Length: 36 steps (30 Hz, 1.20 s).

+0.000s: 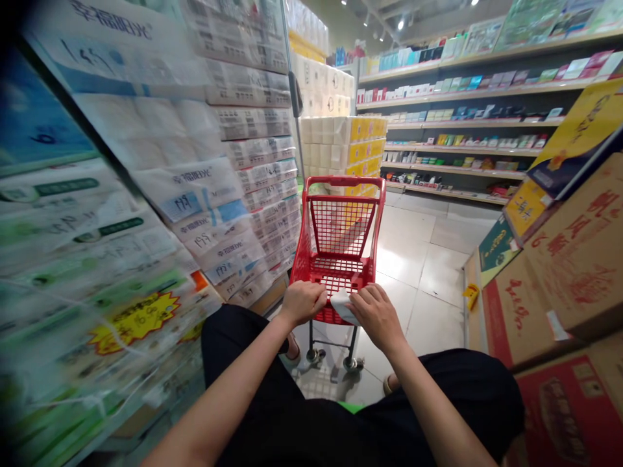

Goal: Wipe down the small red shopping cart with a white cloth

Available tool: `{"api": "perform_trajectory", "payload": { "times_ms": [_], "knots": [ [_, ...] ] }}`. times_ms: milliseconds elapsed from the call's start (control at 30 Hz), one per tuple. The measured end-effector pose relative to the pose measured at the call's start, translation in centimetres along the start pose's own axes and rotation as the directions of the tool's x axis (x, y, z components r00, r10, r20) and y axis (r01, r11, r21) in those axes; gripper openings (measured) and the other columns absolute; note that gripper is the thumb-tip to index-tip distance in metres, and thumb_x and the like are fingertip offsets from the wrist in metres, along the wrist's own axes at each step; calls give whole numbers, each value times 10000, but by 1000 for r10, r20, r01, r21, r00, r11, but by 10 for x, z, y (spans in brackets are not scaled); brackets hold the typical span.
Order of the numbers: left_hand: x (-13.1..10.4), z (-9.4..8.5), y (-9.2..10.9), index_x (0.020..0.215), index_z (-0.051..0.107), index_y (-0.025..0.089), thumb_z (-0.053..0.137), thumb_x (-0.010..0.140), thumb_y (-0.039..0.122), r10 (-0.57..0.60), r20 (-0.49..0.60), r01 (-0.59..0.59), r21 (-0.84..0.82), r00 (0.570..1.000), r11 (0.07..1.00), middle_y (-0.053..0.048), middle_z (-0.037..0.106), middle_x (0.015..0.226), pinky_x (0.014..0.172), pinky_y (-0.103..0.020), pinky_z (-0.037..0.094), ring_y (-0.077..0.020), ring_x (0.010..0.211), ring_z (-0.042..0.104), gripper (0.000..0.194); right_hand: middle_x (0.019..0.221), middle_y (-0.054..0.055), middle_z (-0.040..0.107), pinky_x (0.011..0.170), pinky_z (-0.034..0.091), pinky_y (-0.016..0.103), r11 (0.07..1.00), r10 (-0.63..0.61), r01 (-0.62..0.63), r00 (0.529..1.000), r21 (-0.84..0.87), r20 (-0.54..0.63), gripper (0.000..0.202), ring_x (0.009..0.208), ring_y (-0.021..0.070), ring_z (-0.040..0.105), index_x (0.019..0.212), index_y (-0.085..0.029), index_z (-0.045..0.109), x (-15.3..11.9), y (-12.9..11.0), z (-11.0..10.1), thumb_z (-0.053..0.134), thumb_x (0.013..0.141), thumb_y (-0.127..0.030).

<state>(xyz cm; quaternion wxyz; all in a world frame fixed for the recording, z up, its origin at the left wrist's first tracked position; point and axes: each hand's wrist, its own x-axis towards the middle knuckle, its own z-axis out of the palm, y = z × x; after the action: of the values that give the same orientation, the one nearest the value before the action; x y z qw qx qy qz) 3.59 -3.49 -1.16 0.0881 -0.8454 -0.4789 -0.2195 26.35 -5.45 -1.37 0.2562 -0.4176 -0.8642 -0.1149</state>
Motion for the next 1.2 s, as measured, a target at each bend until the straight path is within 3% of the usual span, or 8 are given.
{"api": "perform_trajectory", "payload": {
  "times_ms": [233,400,600,800,900,1033,1200],
  "knots": [
    [-7,-10,-23,714,618,204,410,940,315,-32,36,32,3,999,999,-17,679,737,674,-279,351,-151,701,597,327,846,50,604,916,363,391,999,-32,33,999,-38,30,236,862,204,484,912,-230,605,8,-24,-2,423,979,-364],
    [-9,-14,-31,713,622,214,422,913,291,1,77,1,-28,997,1000,-8,680,737,684,-273,360,-151,702,593,293,847,43,619,920,373,380,995,-101,100,993,15,67,231,883,196,509,924,-228,613,7,-18,-9,423,981,-346],
    [-10,-13,-37,687,590,212,424,901,281,21,92,-18,-29,996,999,-8,678,715,676,-288,349,-156,678,589,279,983,45,661,1054,351,403,970,-179,162,980,179,84,259,1055,199,539,951,-226,621,13,22,-9,386,988,-328],
    [-12,-13,-37,716,576,210,418,905,266,40,67,-39,-21,997,999,1,685,727,681,-295,337,-154,684,590,253,1075,33,666,1125,280,471,990,37,-41,999,132,31,312,1099,210,547,1013,-247,624,41,88,-1,351,996,-396],
    [-12,-12,-36,732,587,210,422,903,260,33,57,-32,-16,998,999,0,694,747,688,-304,334,-156,689,590,243,1060,42,663,1092,320,485,986,119,-121,993,111,19,327,1088,223,546,983,-246,625,52,100,3,341,994,-409],
    [-10,-12,-40,714,597,196,406,913,252,-6,54,6,-4,999,1000,-19,690,735,743,-320,349,-156,684,582,282,1049,71,643,1050,375,444,984,155,-148,986,104,-67,314,1130,234,508,988,-226,621,49,75,8,341,994,-369],
    [-8,-19,-45,768,629,195,407,927,251,-23,53,22,25,998,999,-38,674,804,841,-344,365,-174,772,574,279,1089,66,623,1111,299,451,991,102,-93,990,93,-101,249,1165,228,474,1076,-224,598,25,8,6,378,987,-300]
  ]
}}
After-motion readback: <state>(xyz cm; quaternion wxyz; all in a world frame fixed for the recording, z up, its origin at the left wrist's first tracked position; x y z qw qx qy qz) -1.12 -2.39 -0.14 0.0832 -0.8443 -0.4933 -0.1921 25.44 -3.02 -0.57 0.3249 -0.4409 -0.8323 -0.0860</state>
